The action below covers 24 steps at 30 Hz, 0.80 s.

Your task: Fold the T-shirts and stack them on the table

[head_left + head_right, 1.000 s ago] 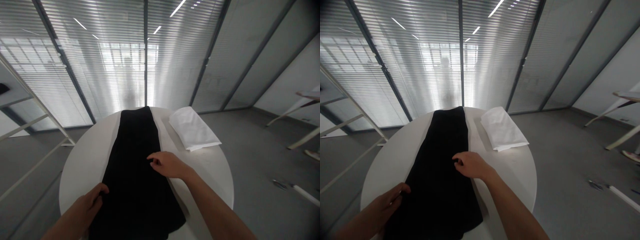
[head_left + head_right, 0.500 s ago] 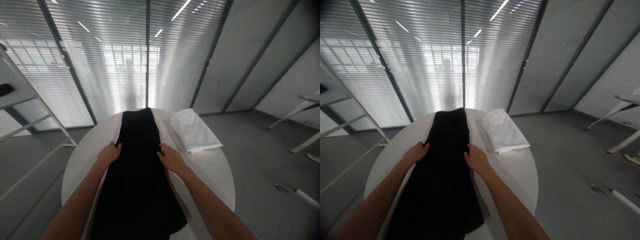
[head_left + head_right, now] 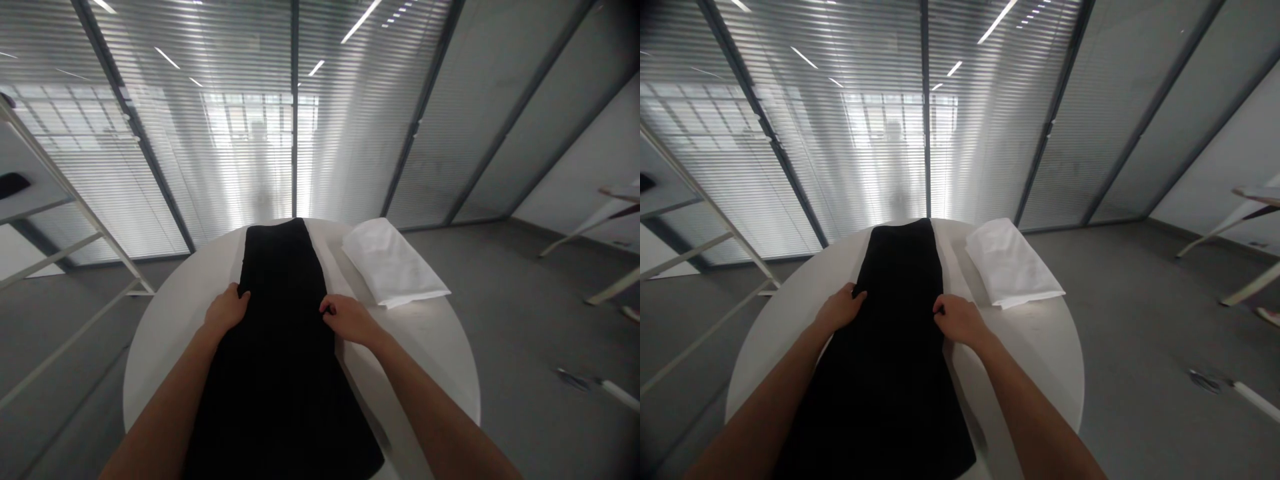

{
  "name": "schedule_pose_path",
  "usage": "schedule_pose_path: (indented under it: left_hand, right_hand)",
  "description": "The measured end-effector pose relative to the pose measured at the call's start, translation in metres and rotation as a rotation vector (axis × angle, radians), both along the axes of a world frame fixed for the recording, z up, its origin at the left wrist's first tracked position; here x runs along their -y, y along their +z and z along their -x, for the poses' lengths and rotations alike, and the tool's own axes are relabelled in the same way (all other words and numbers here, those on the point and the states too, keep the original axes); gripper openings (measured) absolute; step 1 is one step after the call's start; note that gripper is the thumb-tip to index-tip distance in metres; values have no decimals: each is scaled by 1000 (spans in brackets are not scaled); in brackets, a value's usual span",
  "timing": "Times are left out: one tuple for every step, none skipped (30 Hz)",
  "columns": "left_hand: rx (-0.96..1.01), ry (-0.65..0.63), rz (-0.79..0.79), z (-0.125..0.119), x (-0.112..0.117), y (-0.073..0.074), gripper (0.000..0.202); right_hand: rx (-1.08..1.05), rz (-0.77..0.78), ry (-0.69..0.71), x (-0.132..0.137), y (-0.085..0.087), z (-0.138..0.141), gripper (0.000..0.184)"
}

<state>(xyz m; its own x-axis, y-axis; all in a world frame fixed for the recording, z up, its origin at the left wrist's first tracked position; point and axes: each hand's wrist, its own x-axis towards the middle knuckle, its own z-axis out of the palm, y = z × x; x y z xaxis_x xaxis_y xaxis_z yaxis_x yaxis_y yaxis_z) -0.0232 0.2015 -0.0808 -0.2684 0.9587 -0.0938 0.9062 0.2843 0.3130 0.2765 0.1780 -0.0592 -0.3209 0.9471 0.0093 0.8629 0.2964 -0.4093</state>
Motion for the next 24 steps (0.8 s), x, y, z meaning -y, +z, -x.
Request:
schedule_pose_path:
  left_hand:
    - [49, -18, 1, 0, 1, 1, 44]
    - [120, -36, 7, -1, 2, 3, 41]
    - [207, -54, 27, -2, 5, 6, 39]
    - [308, -73, 63, -3, 9, 10, 38]
    - [412, -95, 115, -4, 13, 14, 38]
    - [507, -122, 181, -5, 18, 19, 38]
    - [581, -152, 251, -5, 22, 24, 39]
    - [630, -177, 314, -5, 25, 28, 39]
    - [654, -190, 363, -4, 27, 31, 40]
    - [654, -187, 388, -4, 28, 32, 43]
    - [629, -165, 384, -4, 27, 32, 46]
    - [583, -133, 347, -4, 24, 31, 50]
    - [522, -98, 280, -4, 20, 28, 54]
    - [451, -69, 200, -5, 16, 25, 58]
    - [377, -52, 120, -6, 12, 21, 62]
    - [312, -47, 58, -7, 9, 17, 64]
    - [256, -53, 15, -8, 5, 13, 63]
    - [212, -66, -9, -8, 3, 10, 61]
    - [183, -79, -20, -8, 2, 7, 57]
    - [169, -94, -25, -8, 1, 5, 52]
    - [169, -110, -29, -8, 1, 4, 47]
    - [176, -125, -33, -7, 1, 3, 43]
    - [188, -137, -31, -7, 2, 3, 40]
    - [201, -144, -23, -6, 2, 4, 37]
  right_hand:
    - [1, 20, -8, 0, 1, -2, 21]
    - [5, 39, -16, -1, 2, -3, 20]
    - [10, 59, -24, -1, 4, -5, 19]
    - [12, 86, -26, -1, 6, -8, 18]
    - [13, 124, -16, -1, 8, -10, 18]
    - [13, 172, 7, -1, 10, -12, 17]
    - [13, 224, 38, -1, 12, -14, 17]
    - [9, 266, 69, -1, 13, -16, 17]
    - [-5, 283, 89, -1, 14, -17, 17]
    - [-28, 259, 77, -2, 15, -17, 18]
    - [-54, 198, 26, -3, 15, -17, 20]
    - [-79, 116, -52, -4, 13, -16, 24]
    - [-97, 32, -137, -6, 11, -14, 29]
    - [-102, -35, -211, -8, 8, -12, 34]
    - [-94, -72, -263, -10, 5, -11, 37]
    - [-78, -79, -286, -11, 1, -9, 38]
    - [-60, -70, -288, -12, -3, -7, 40]
    - [-43, -65, -284, -13, -7, -6, 41]
    - [-24, -68, -281, -13, -11, -5, 44]
    - [-4, -81, -278, -13, -14, -4, 47]
    - [15, -102, -271, -12, -16, -3, 49]
    - [35, -123, -256, -11, -18, -3, 52]
    - [57, -139, -234, -10, -18, -3, 52]
    - [78, -146, -206, -9, -19, -3, 52]
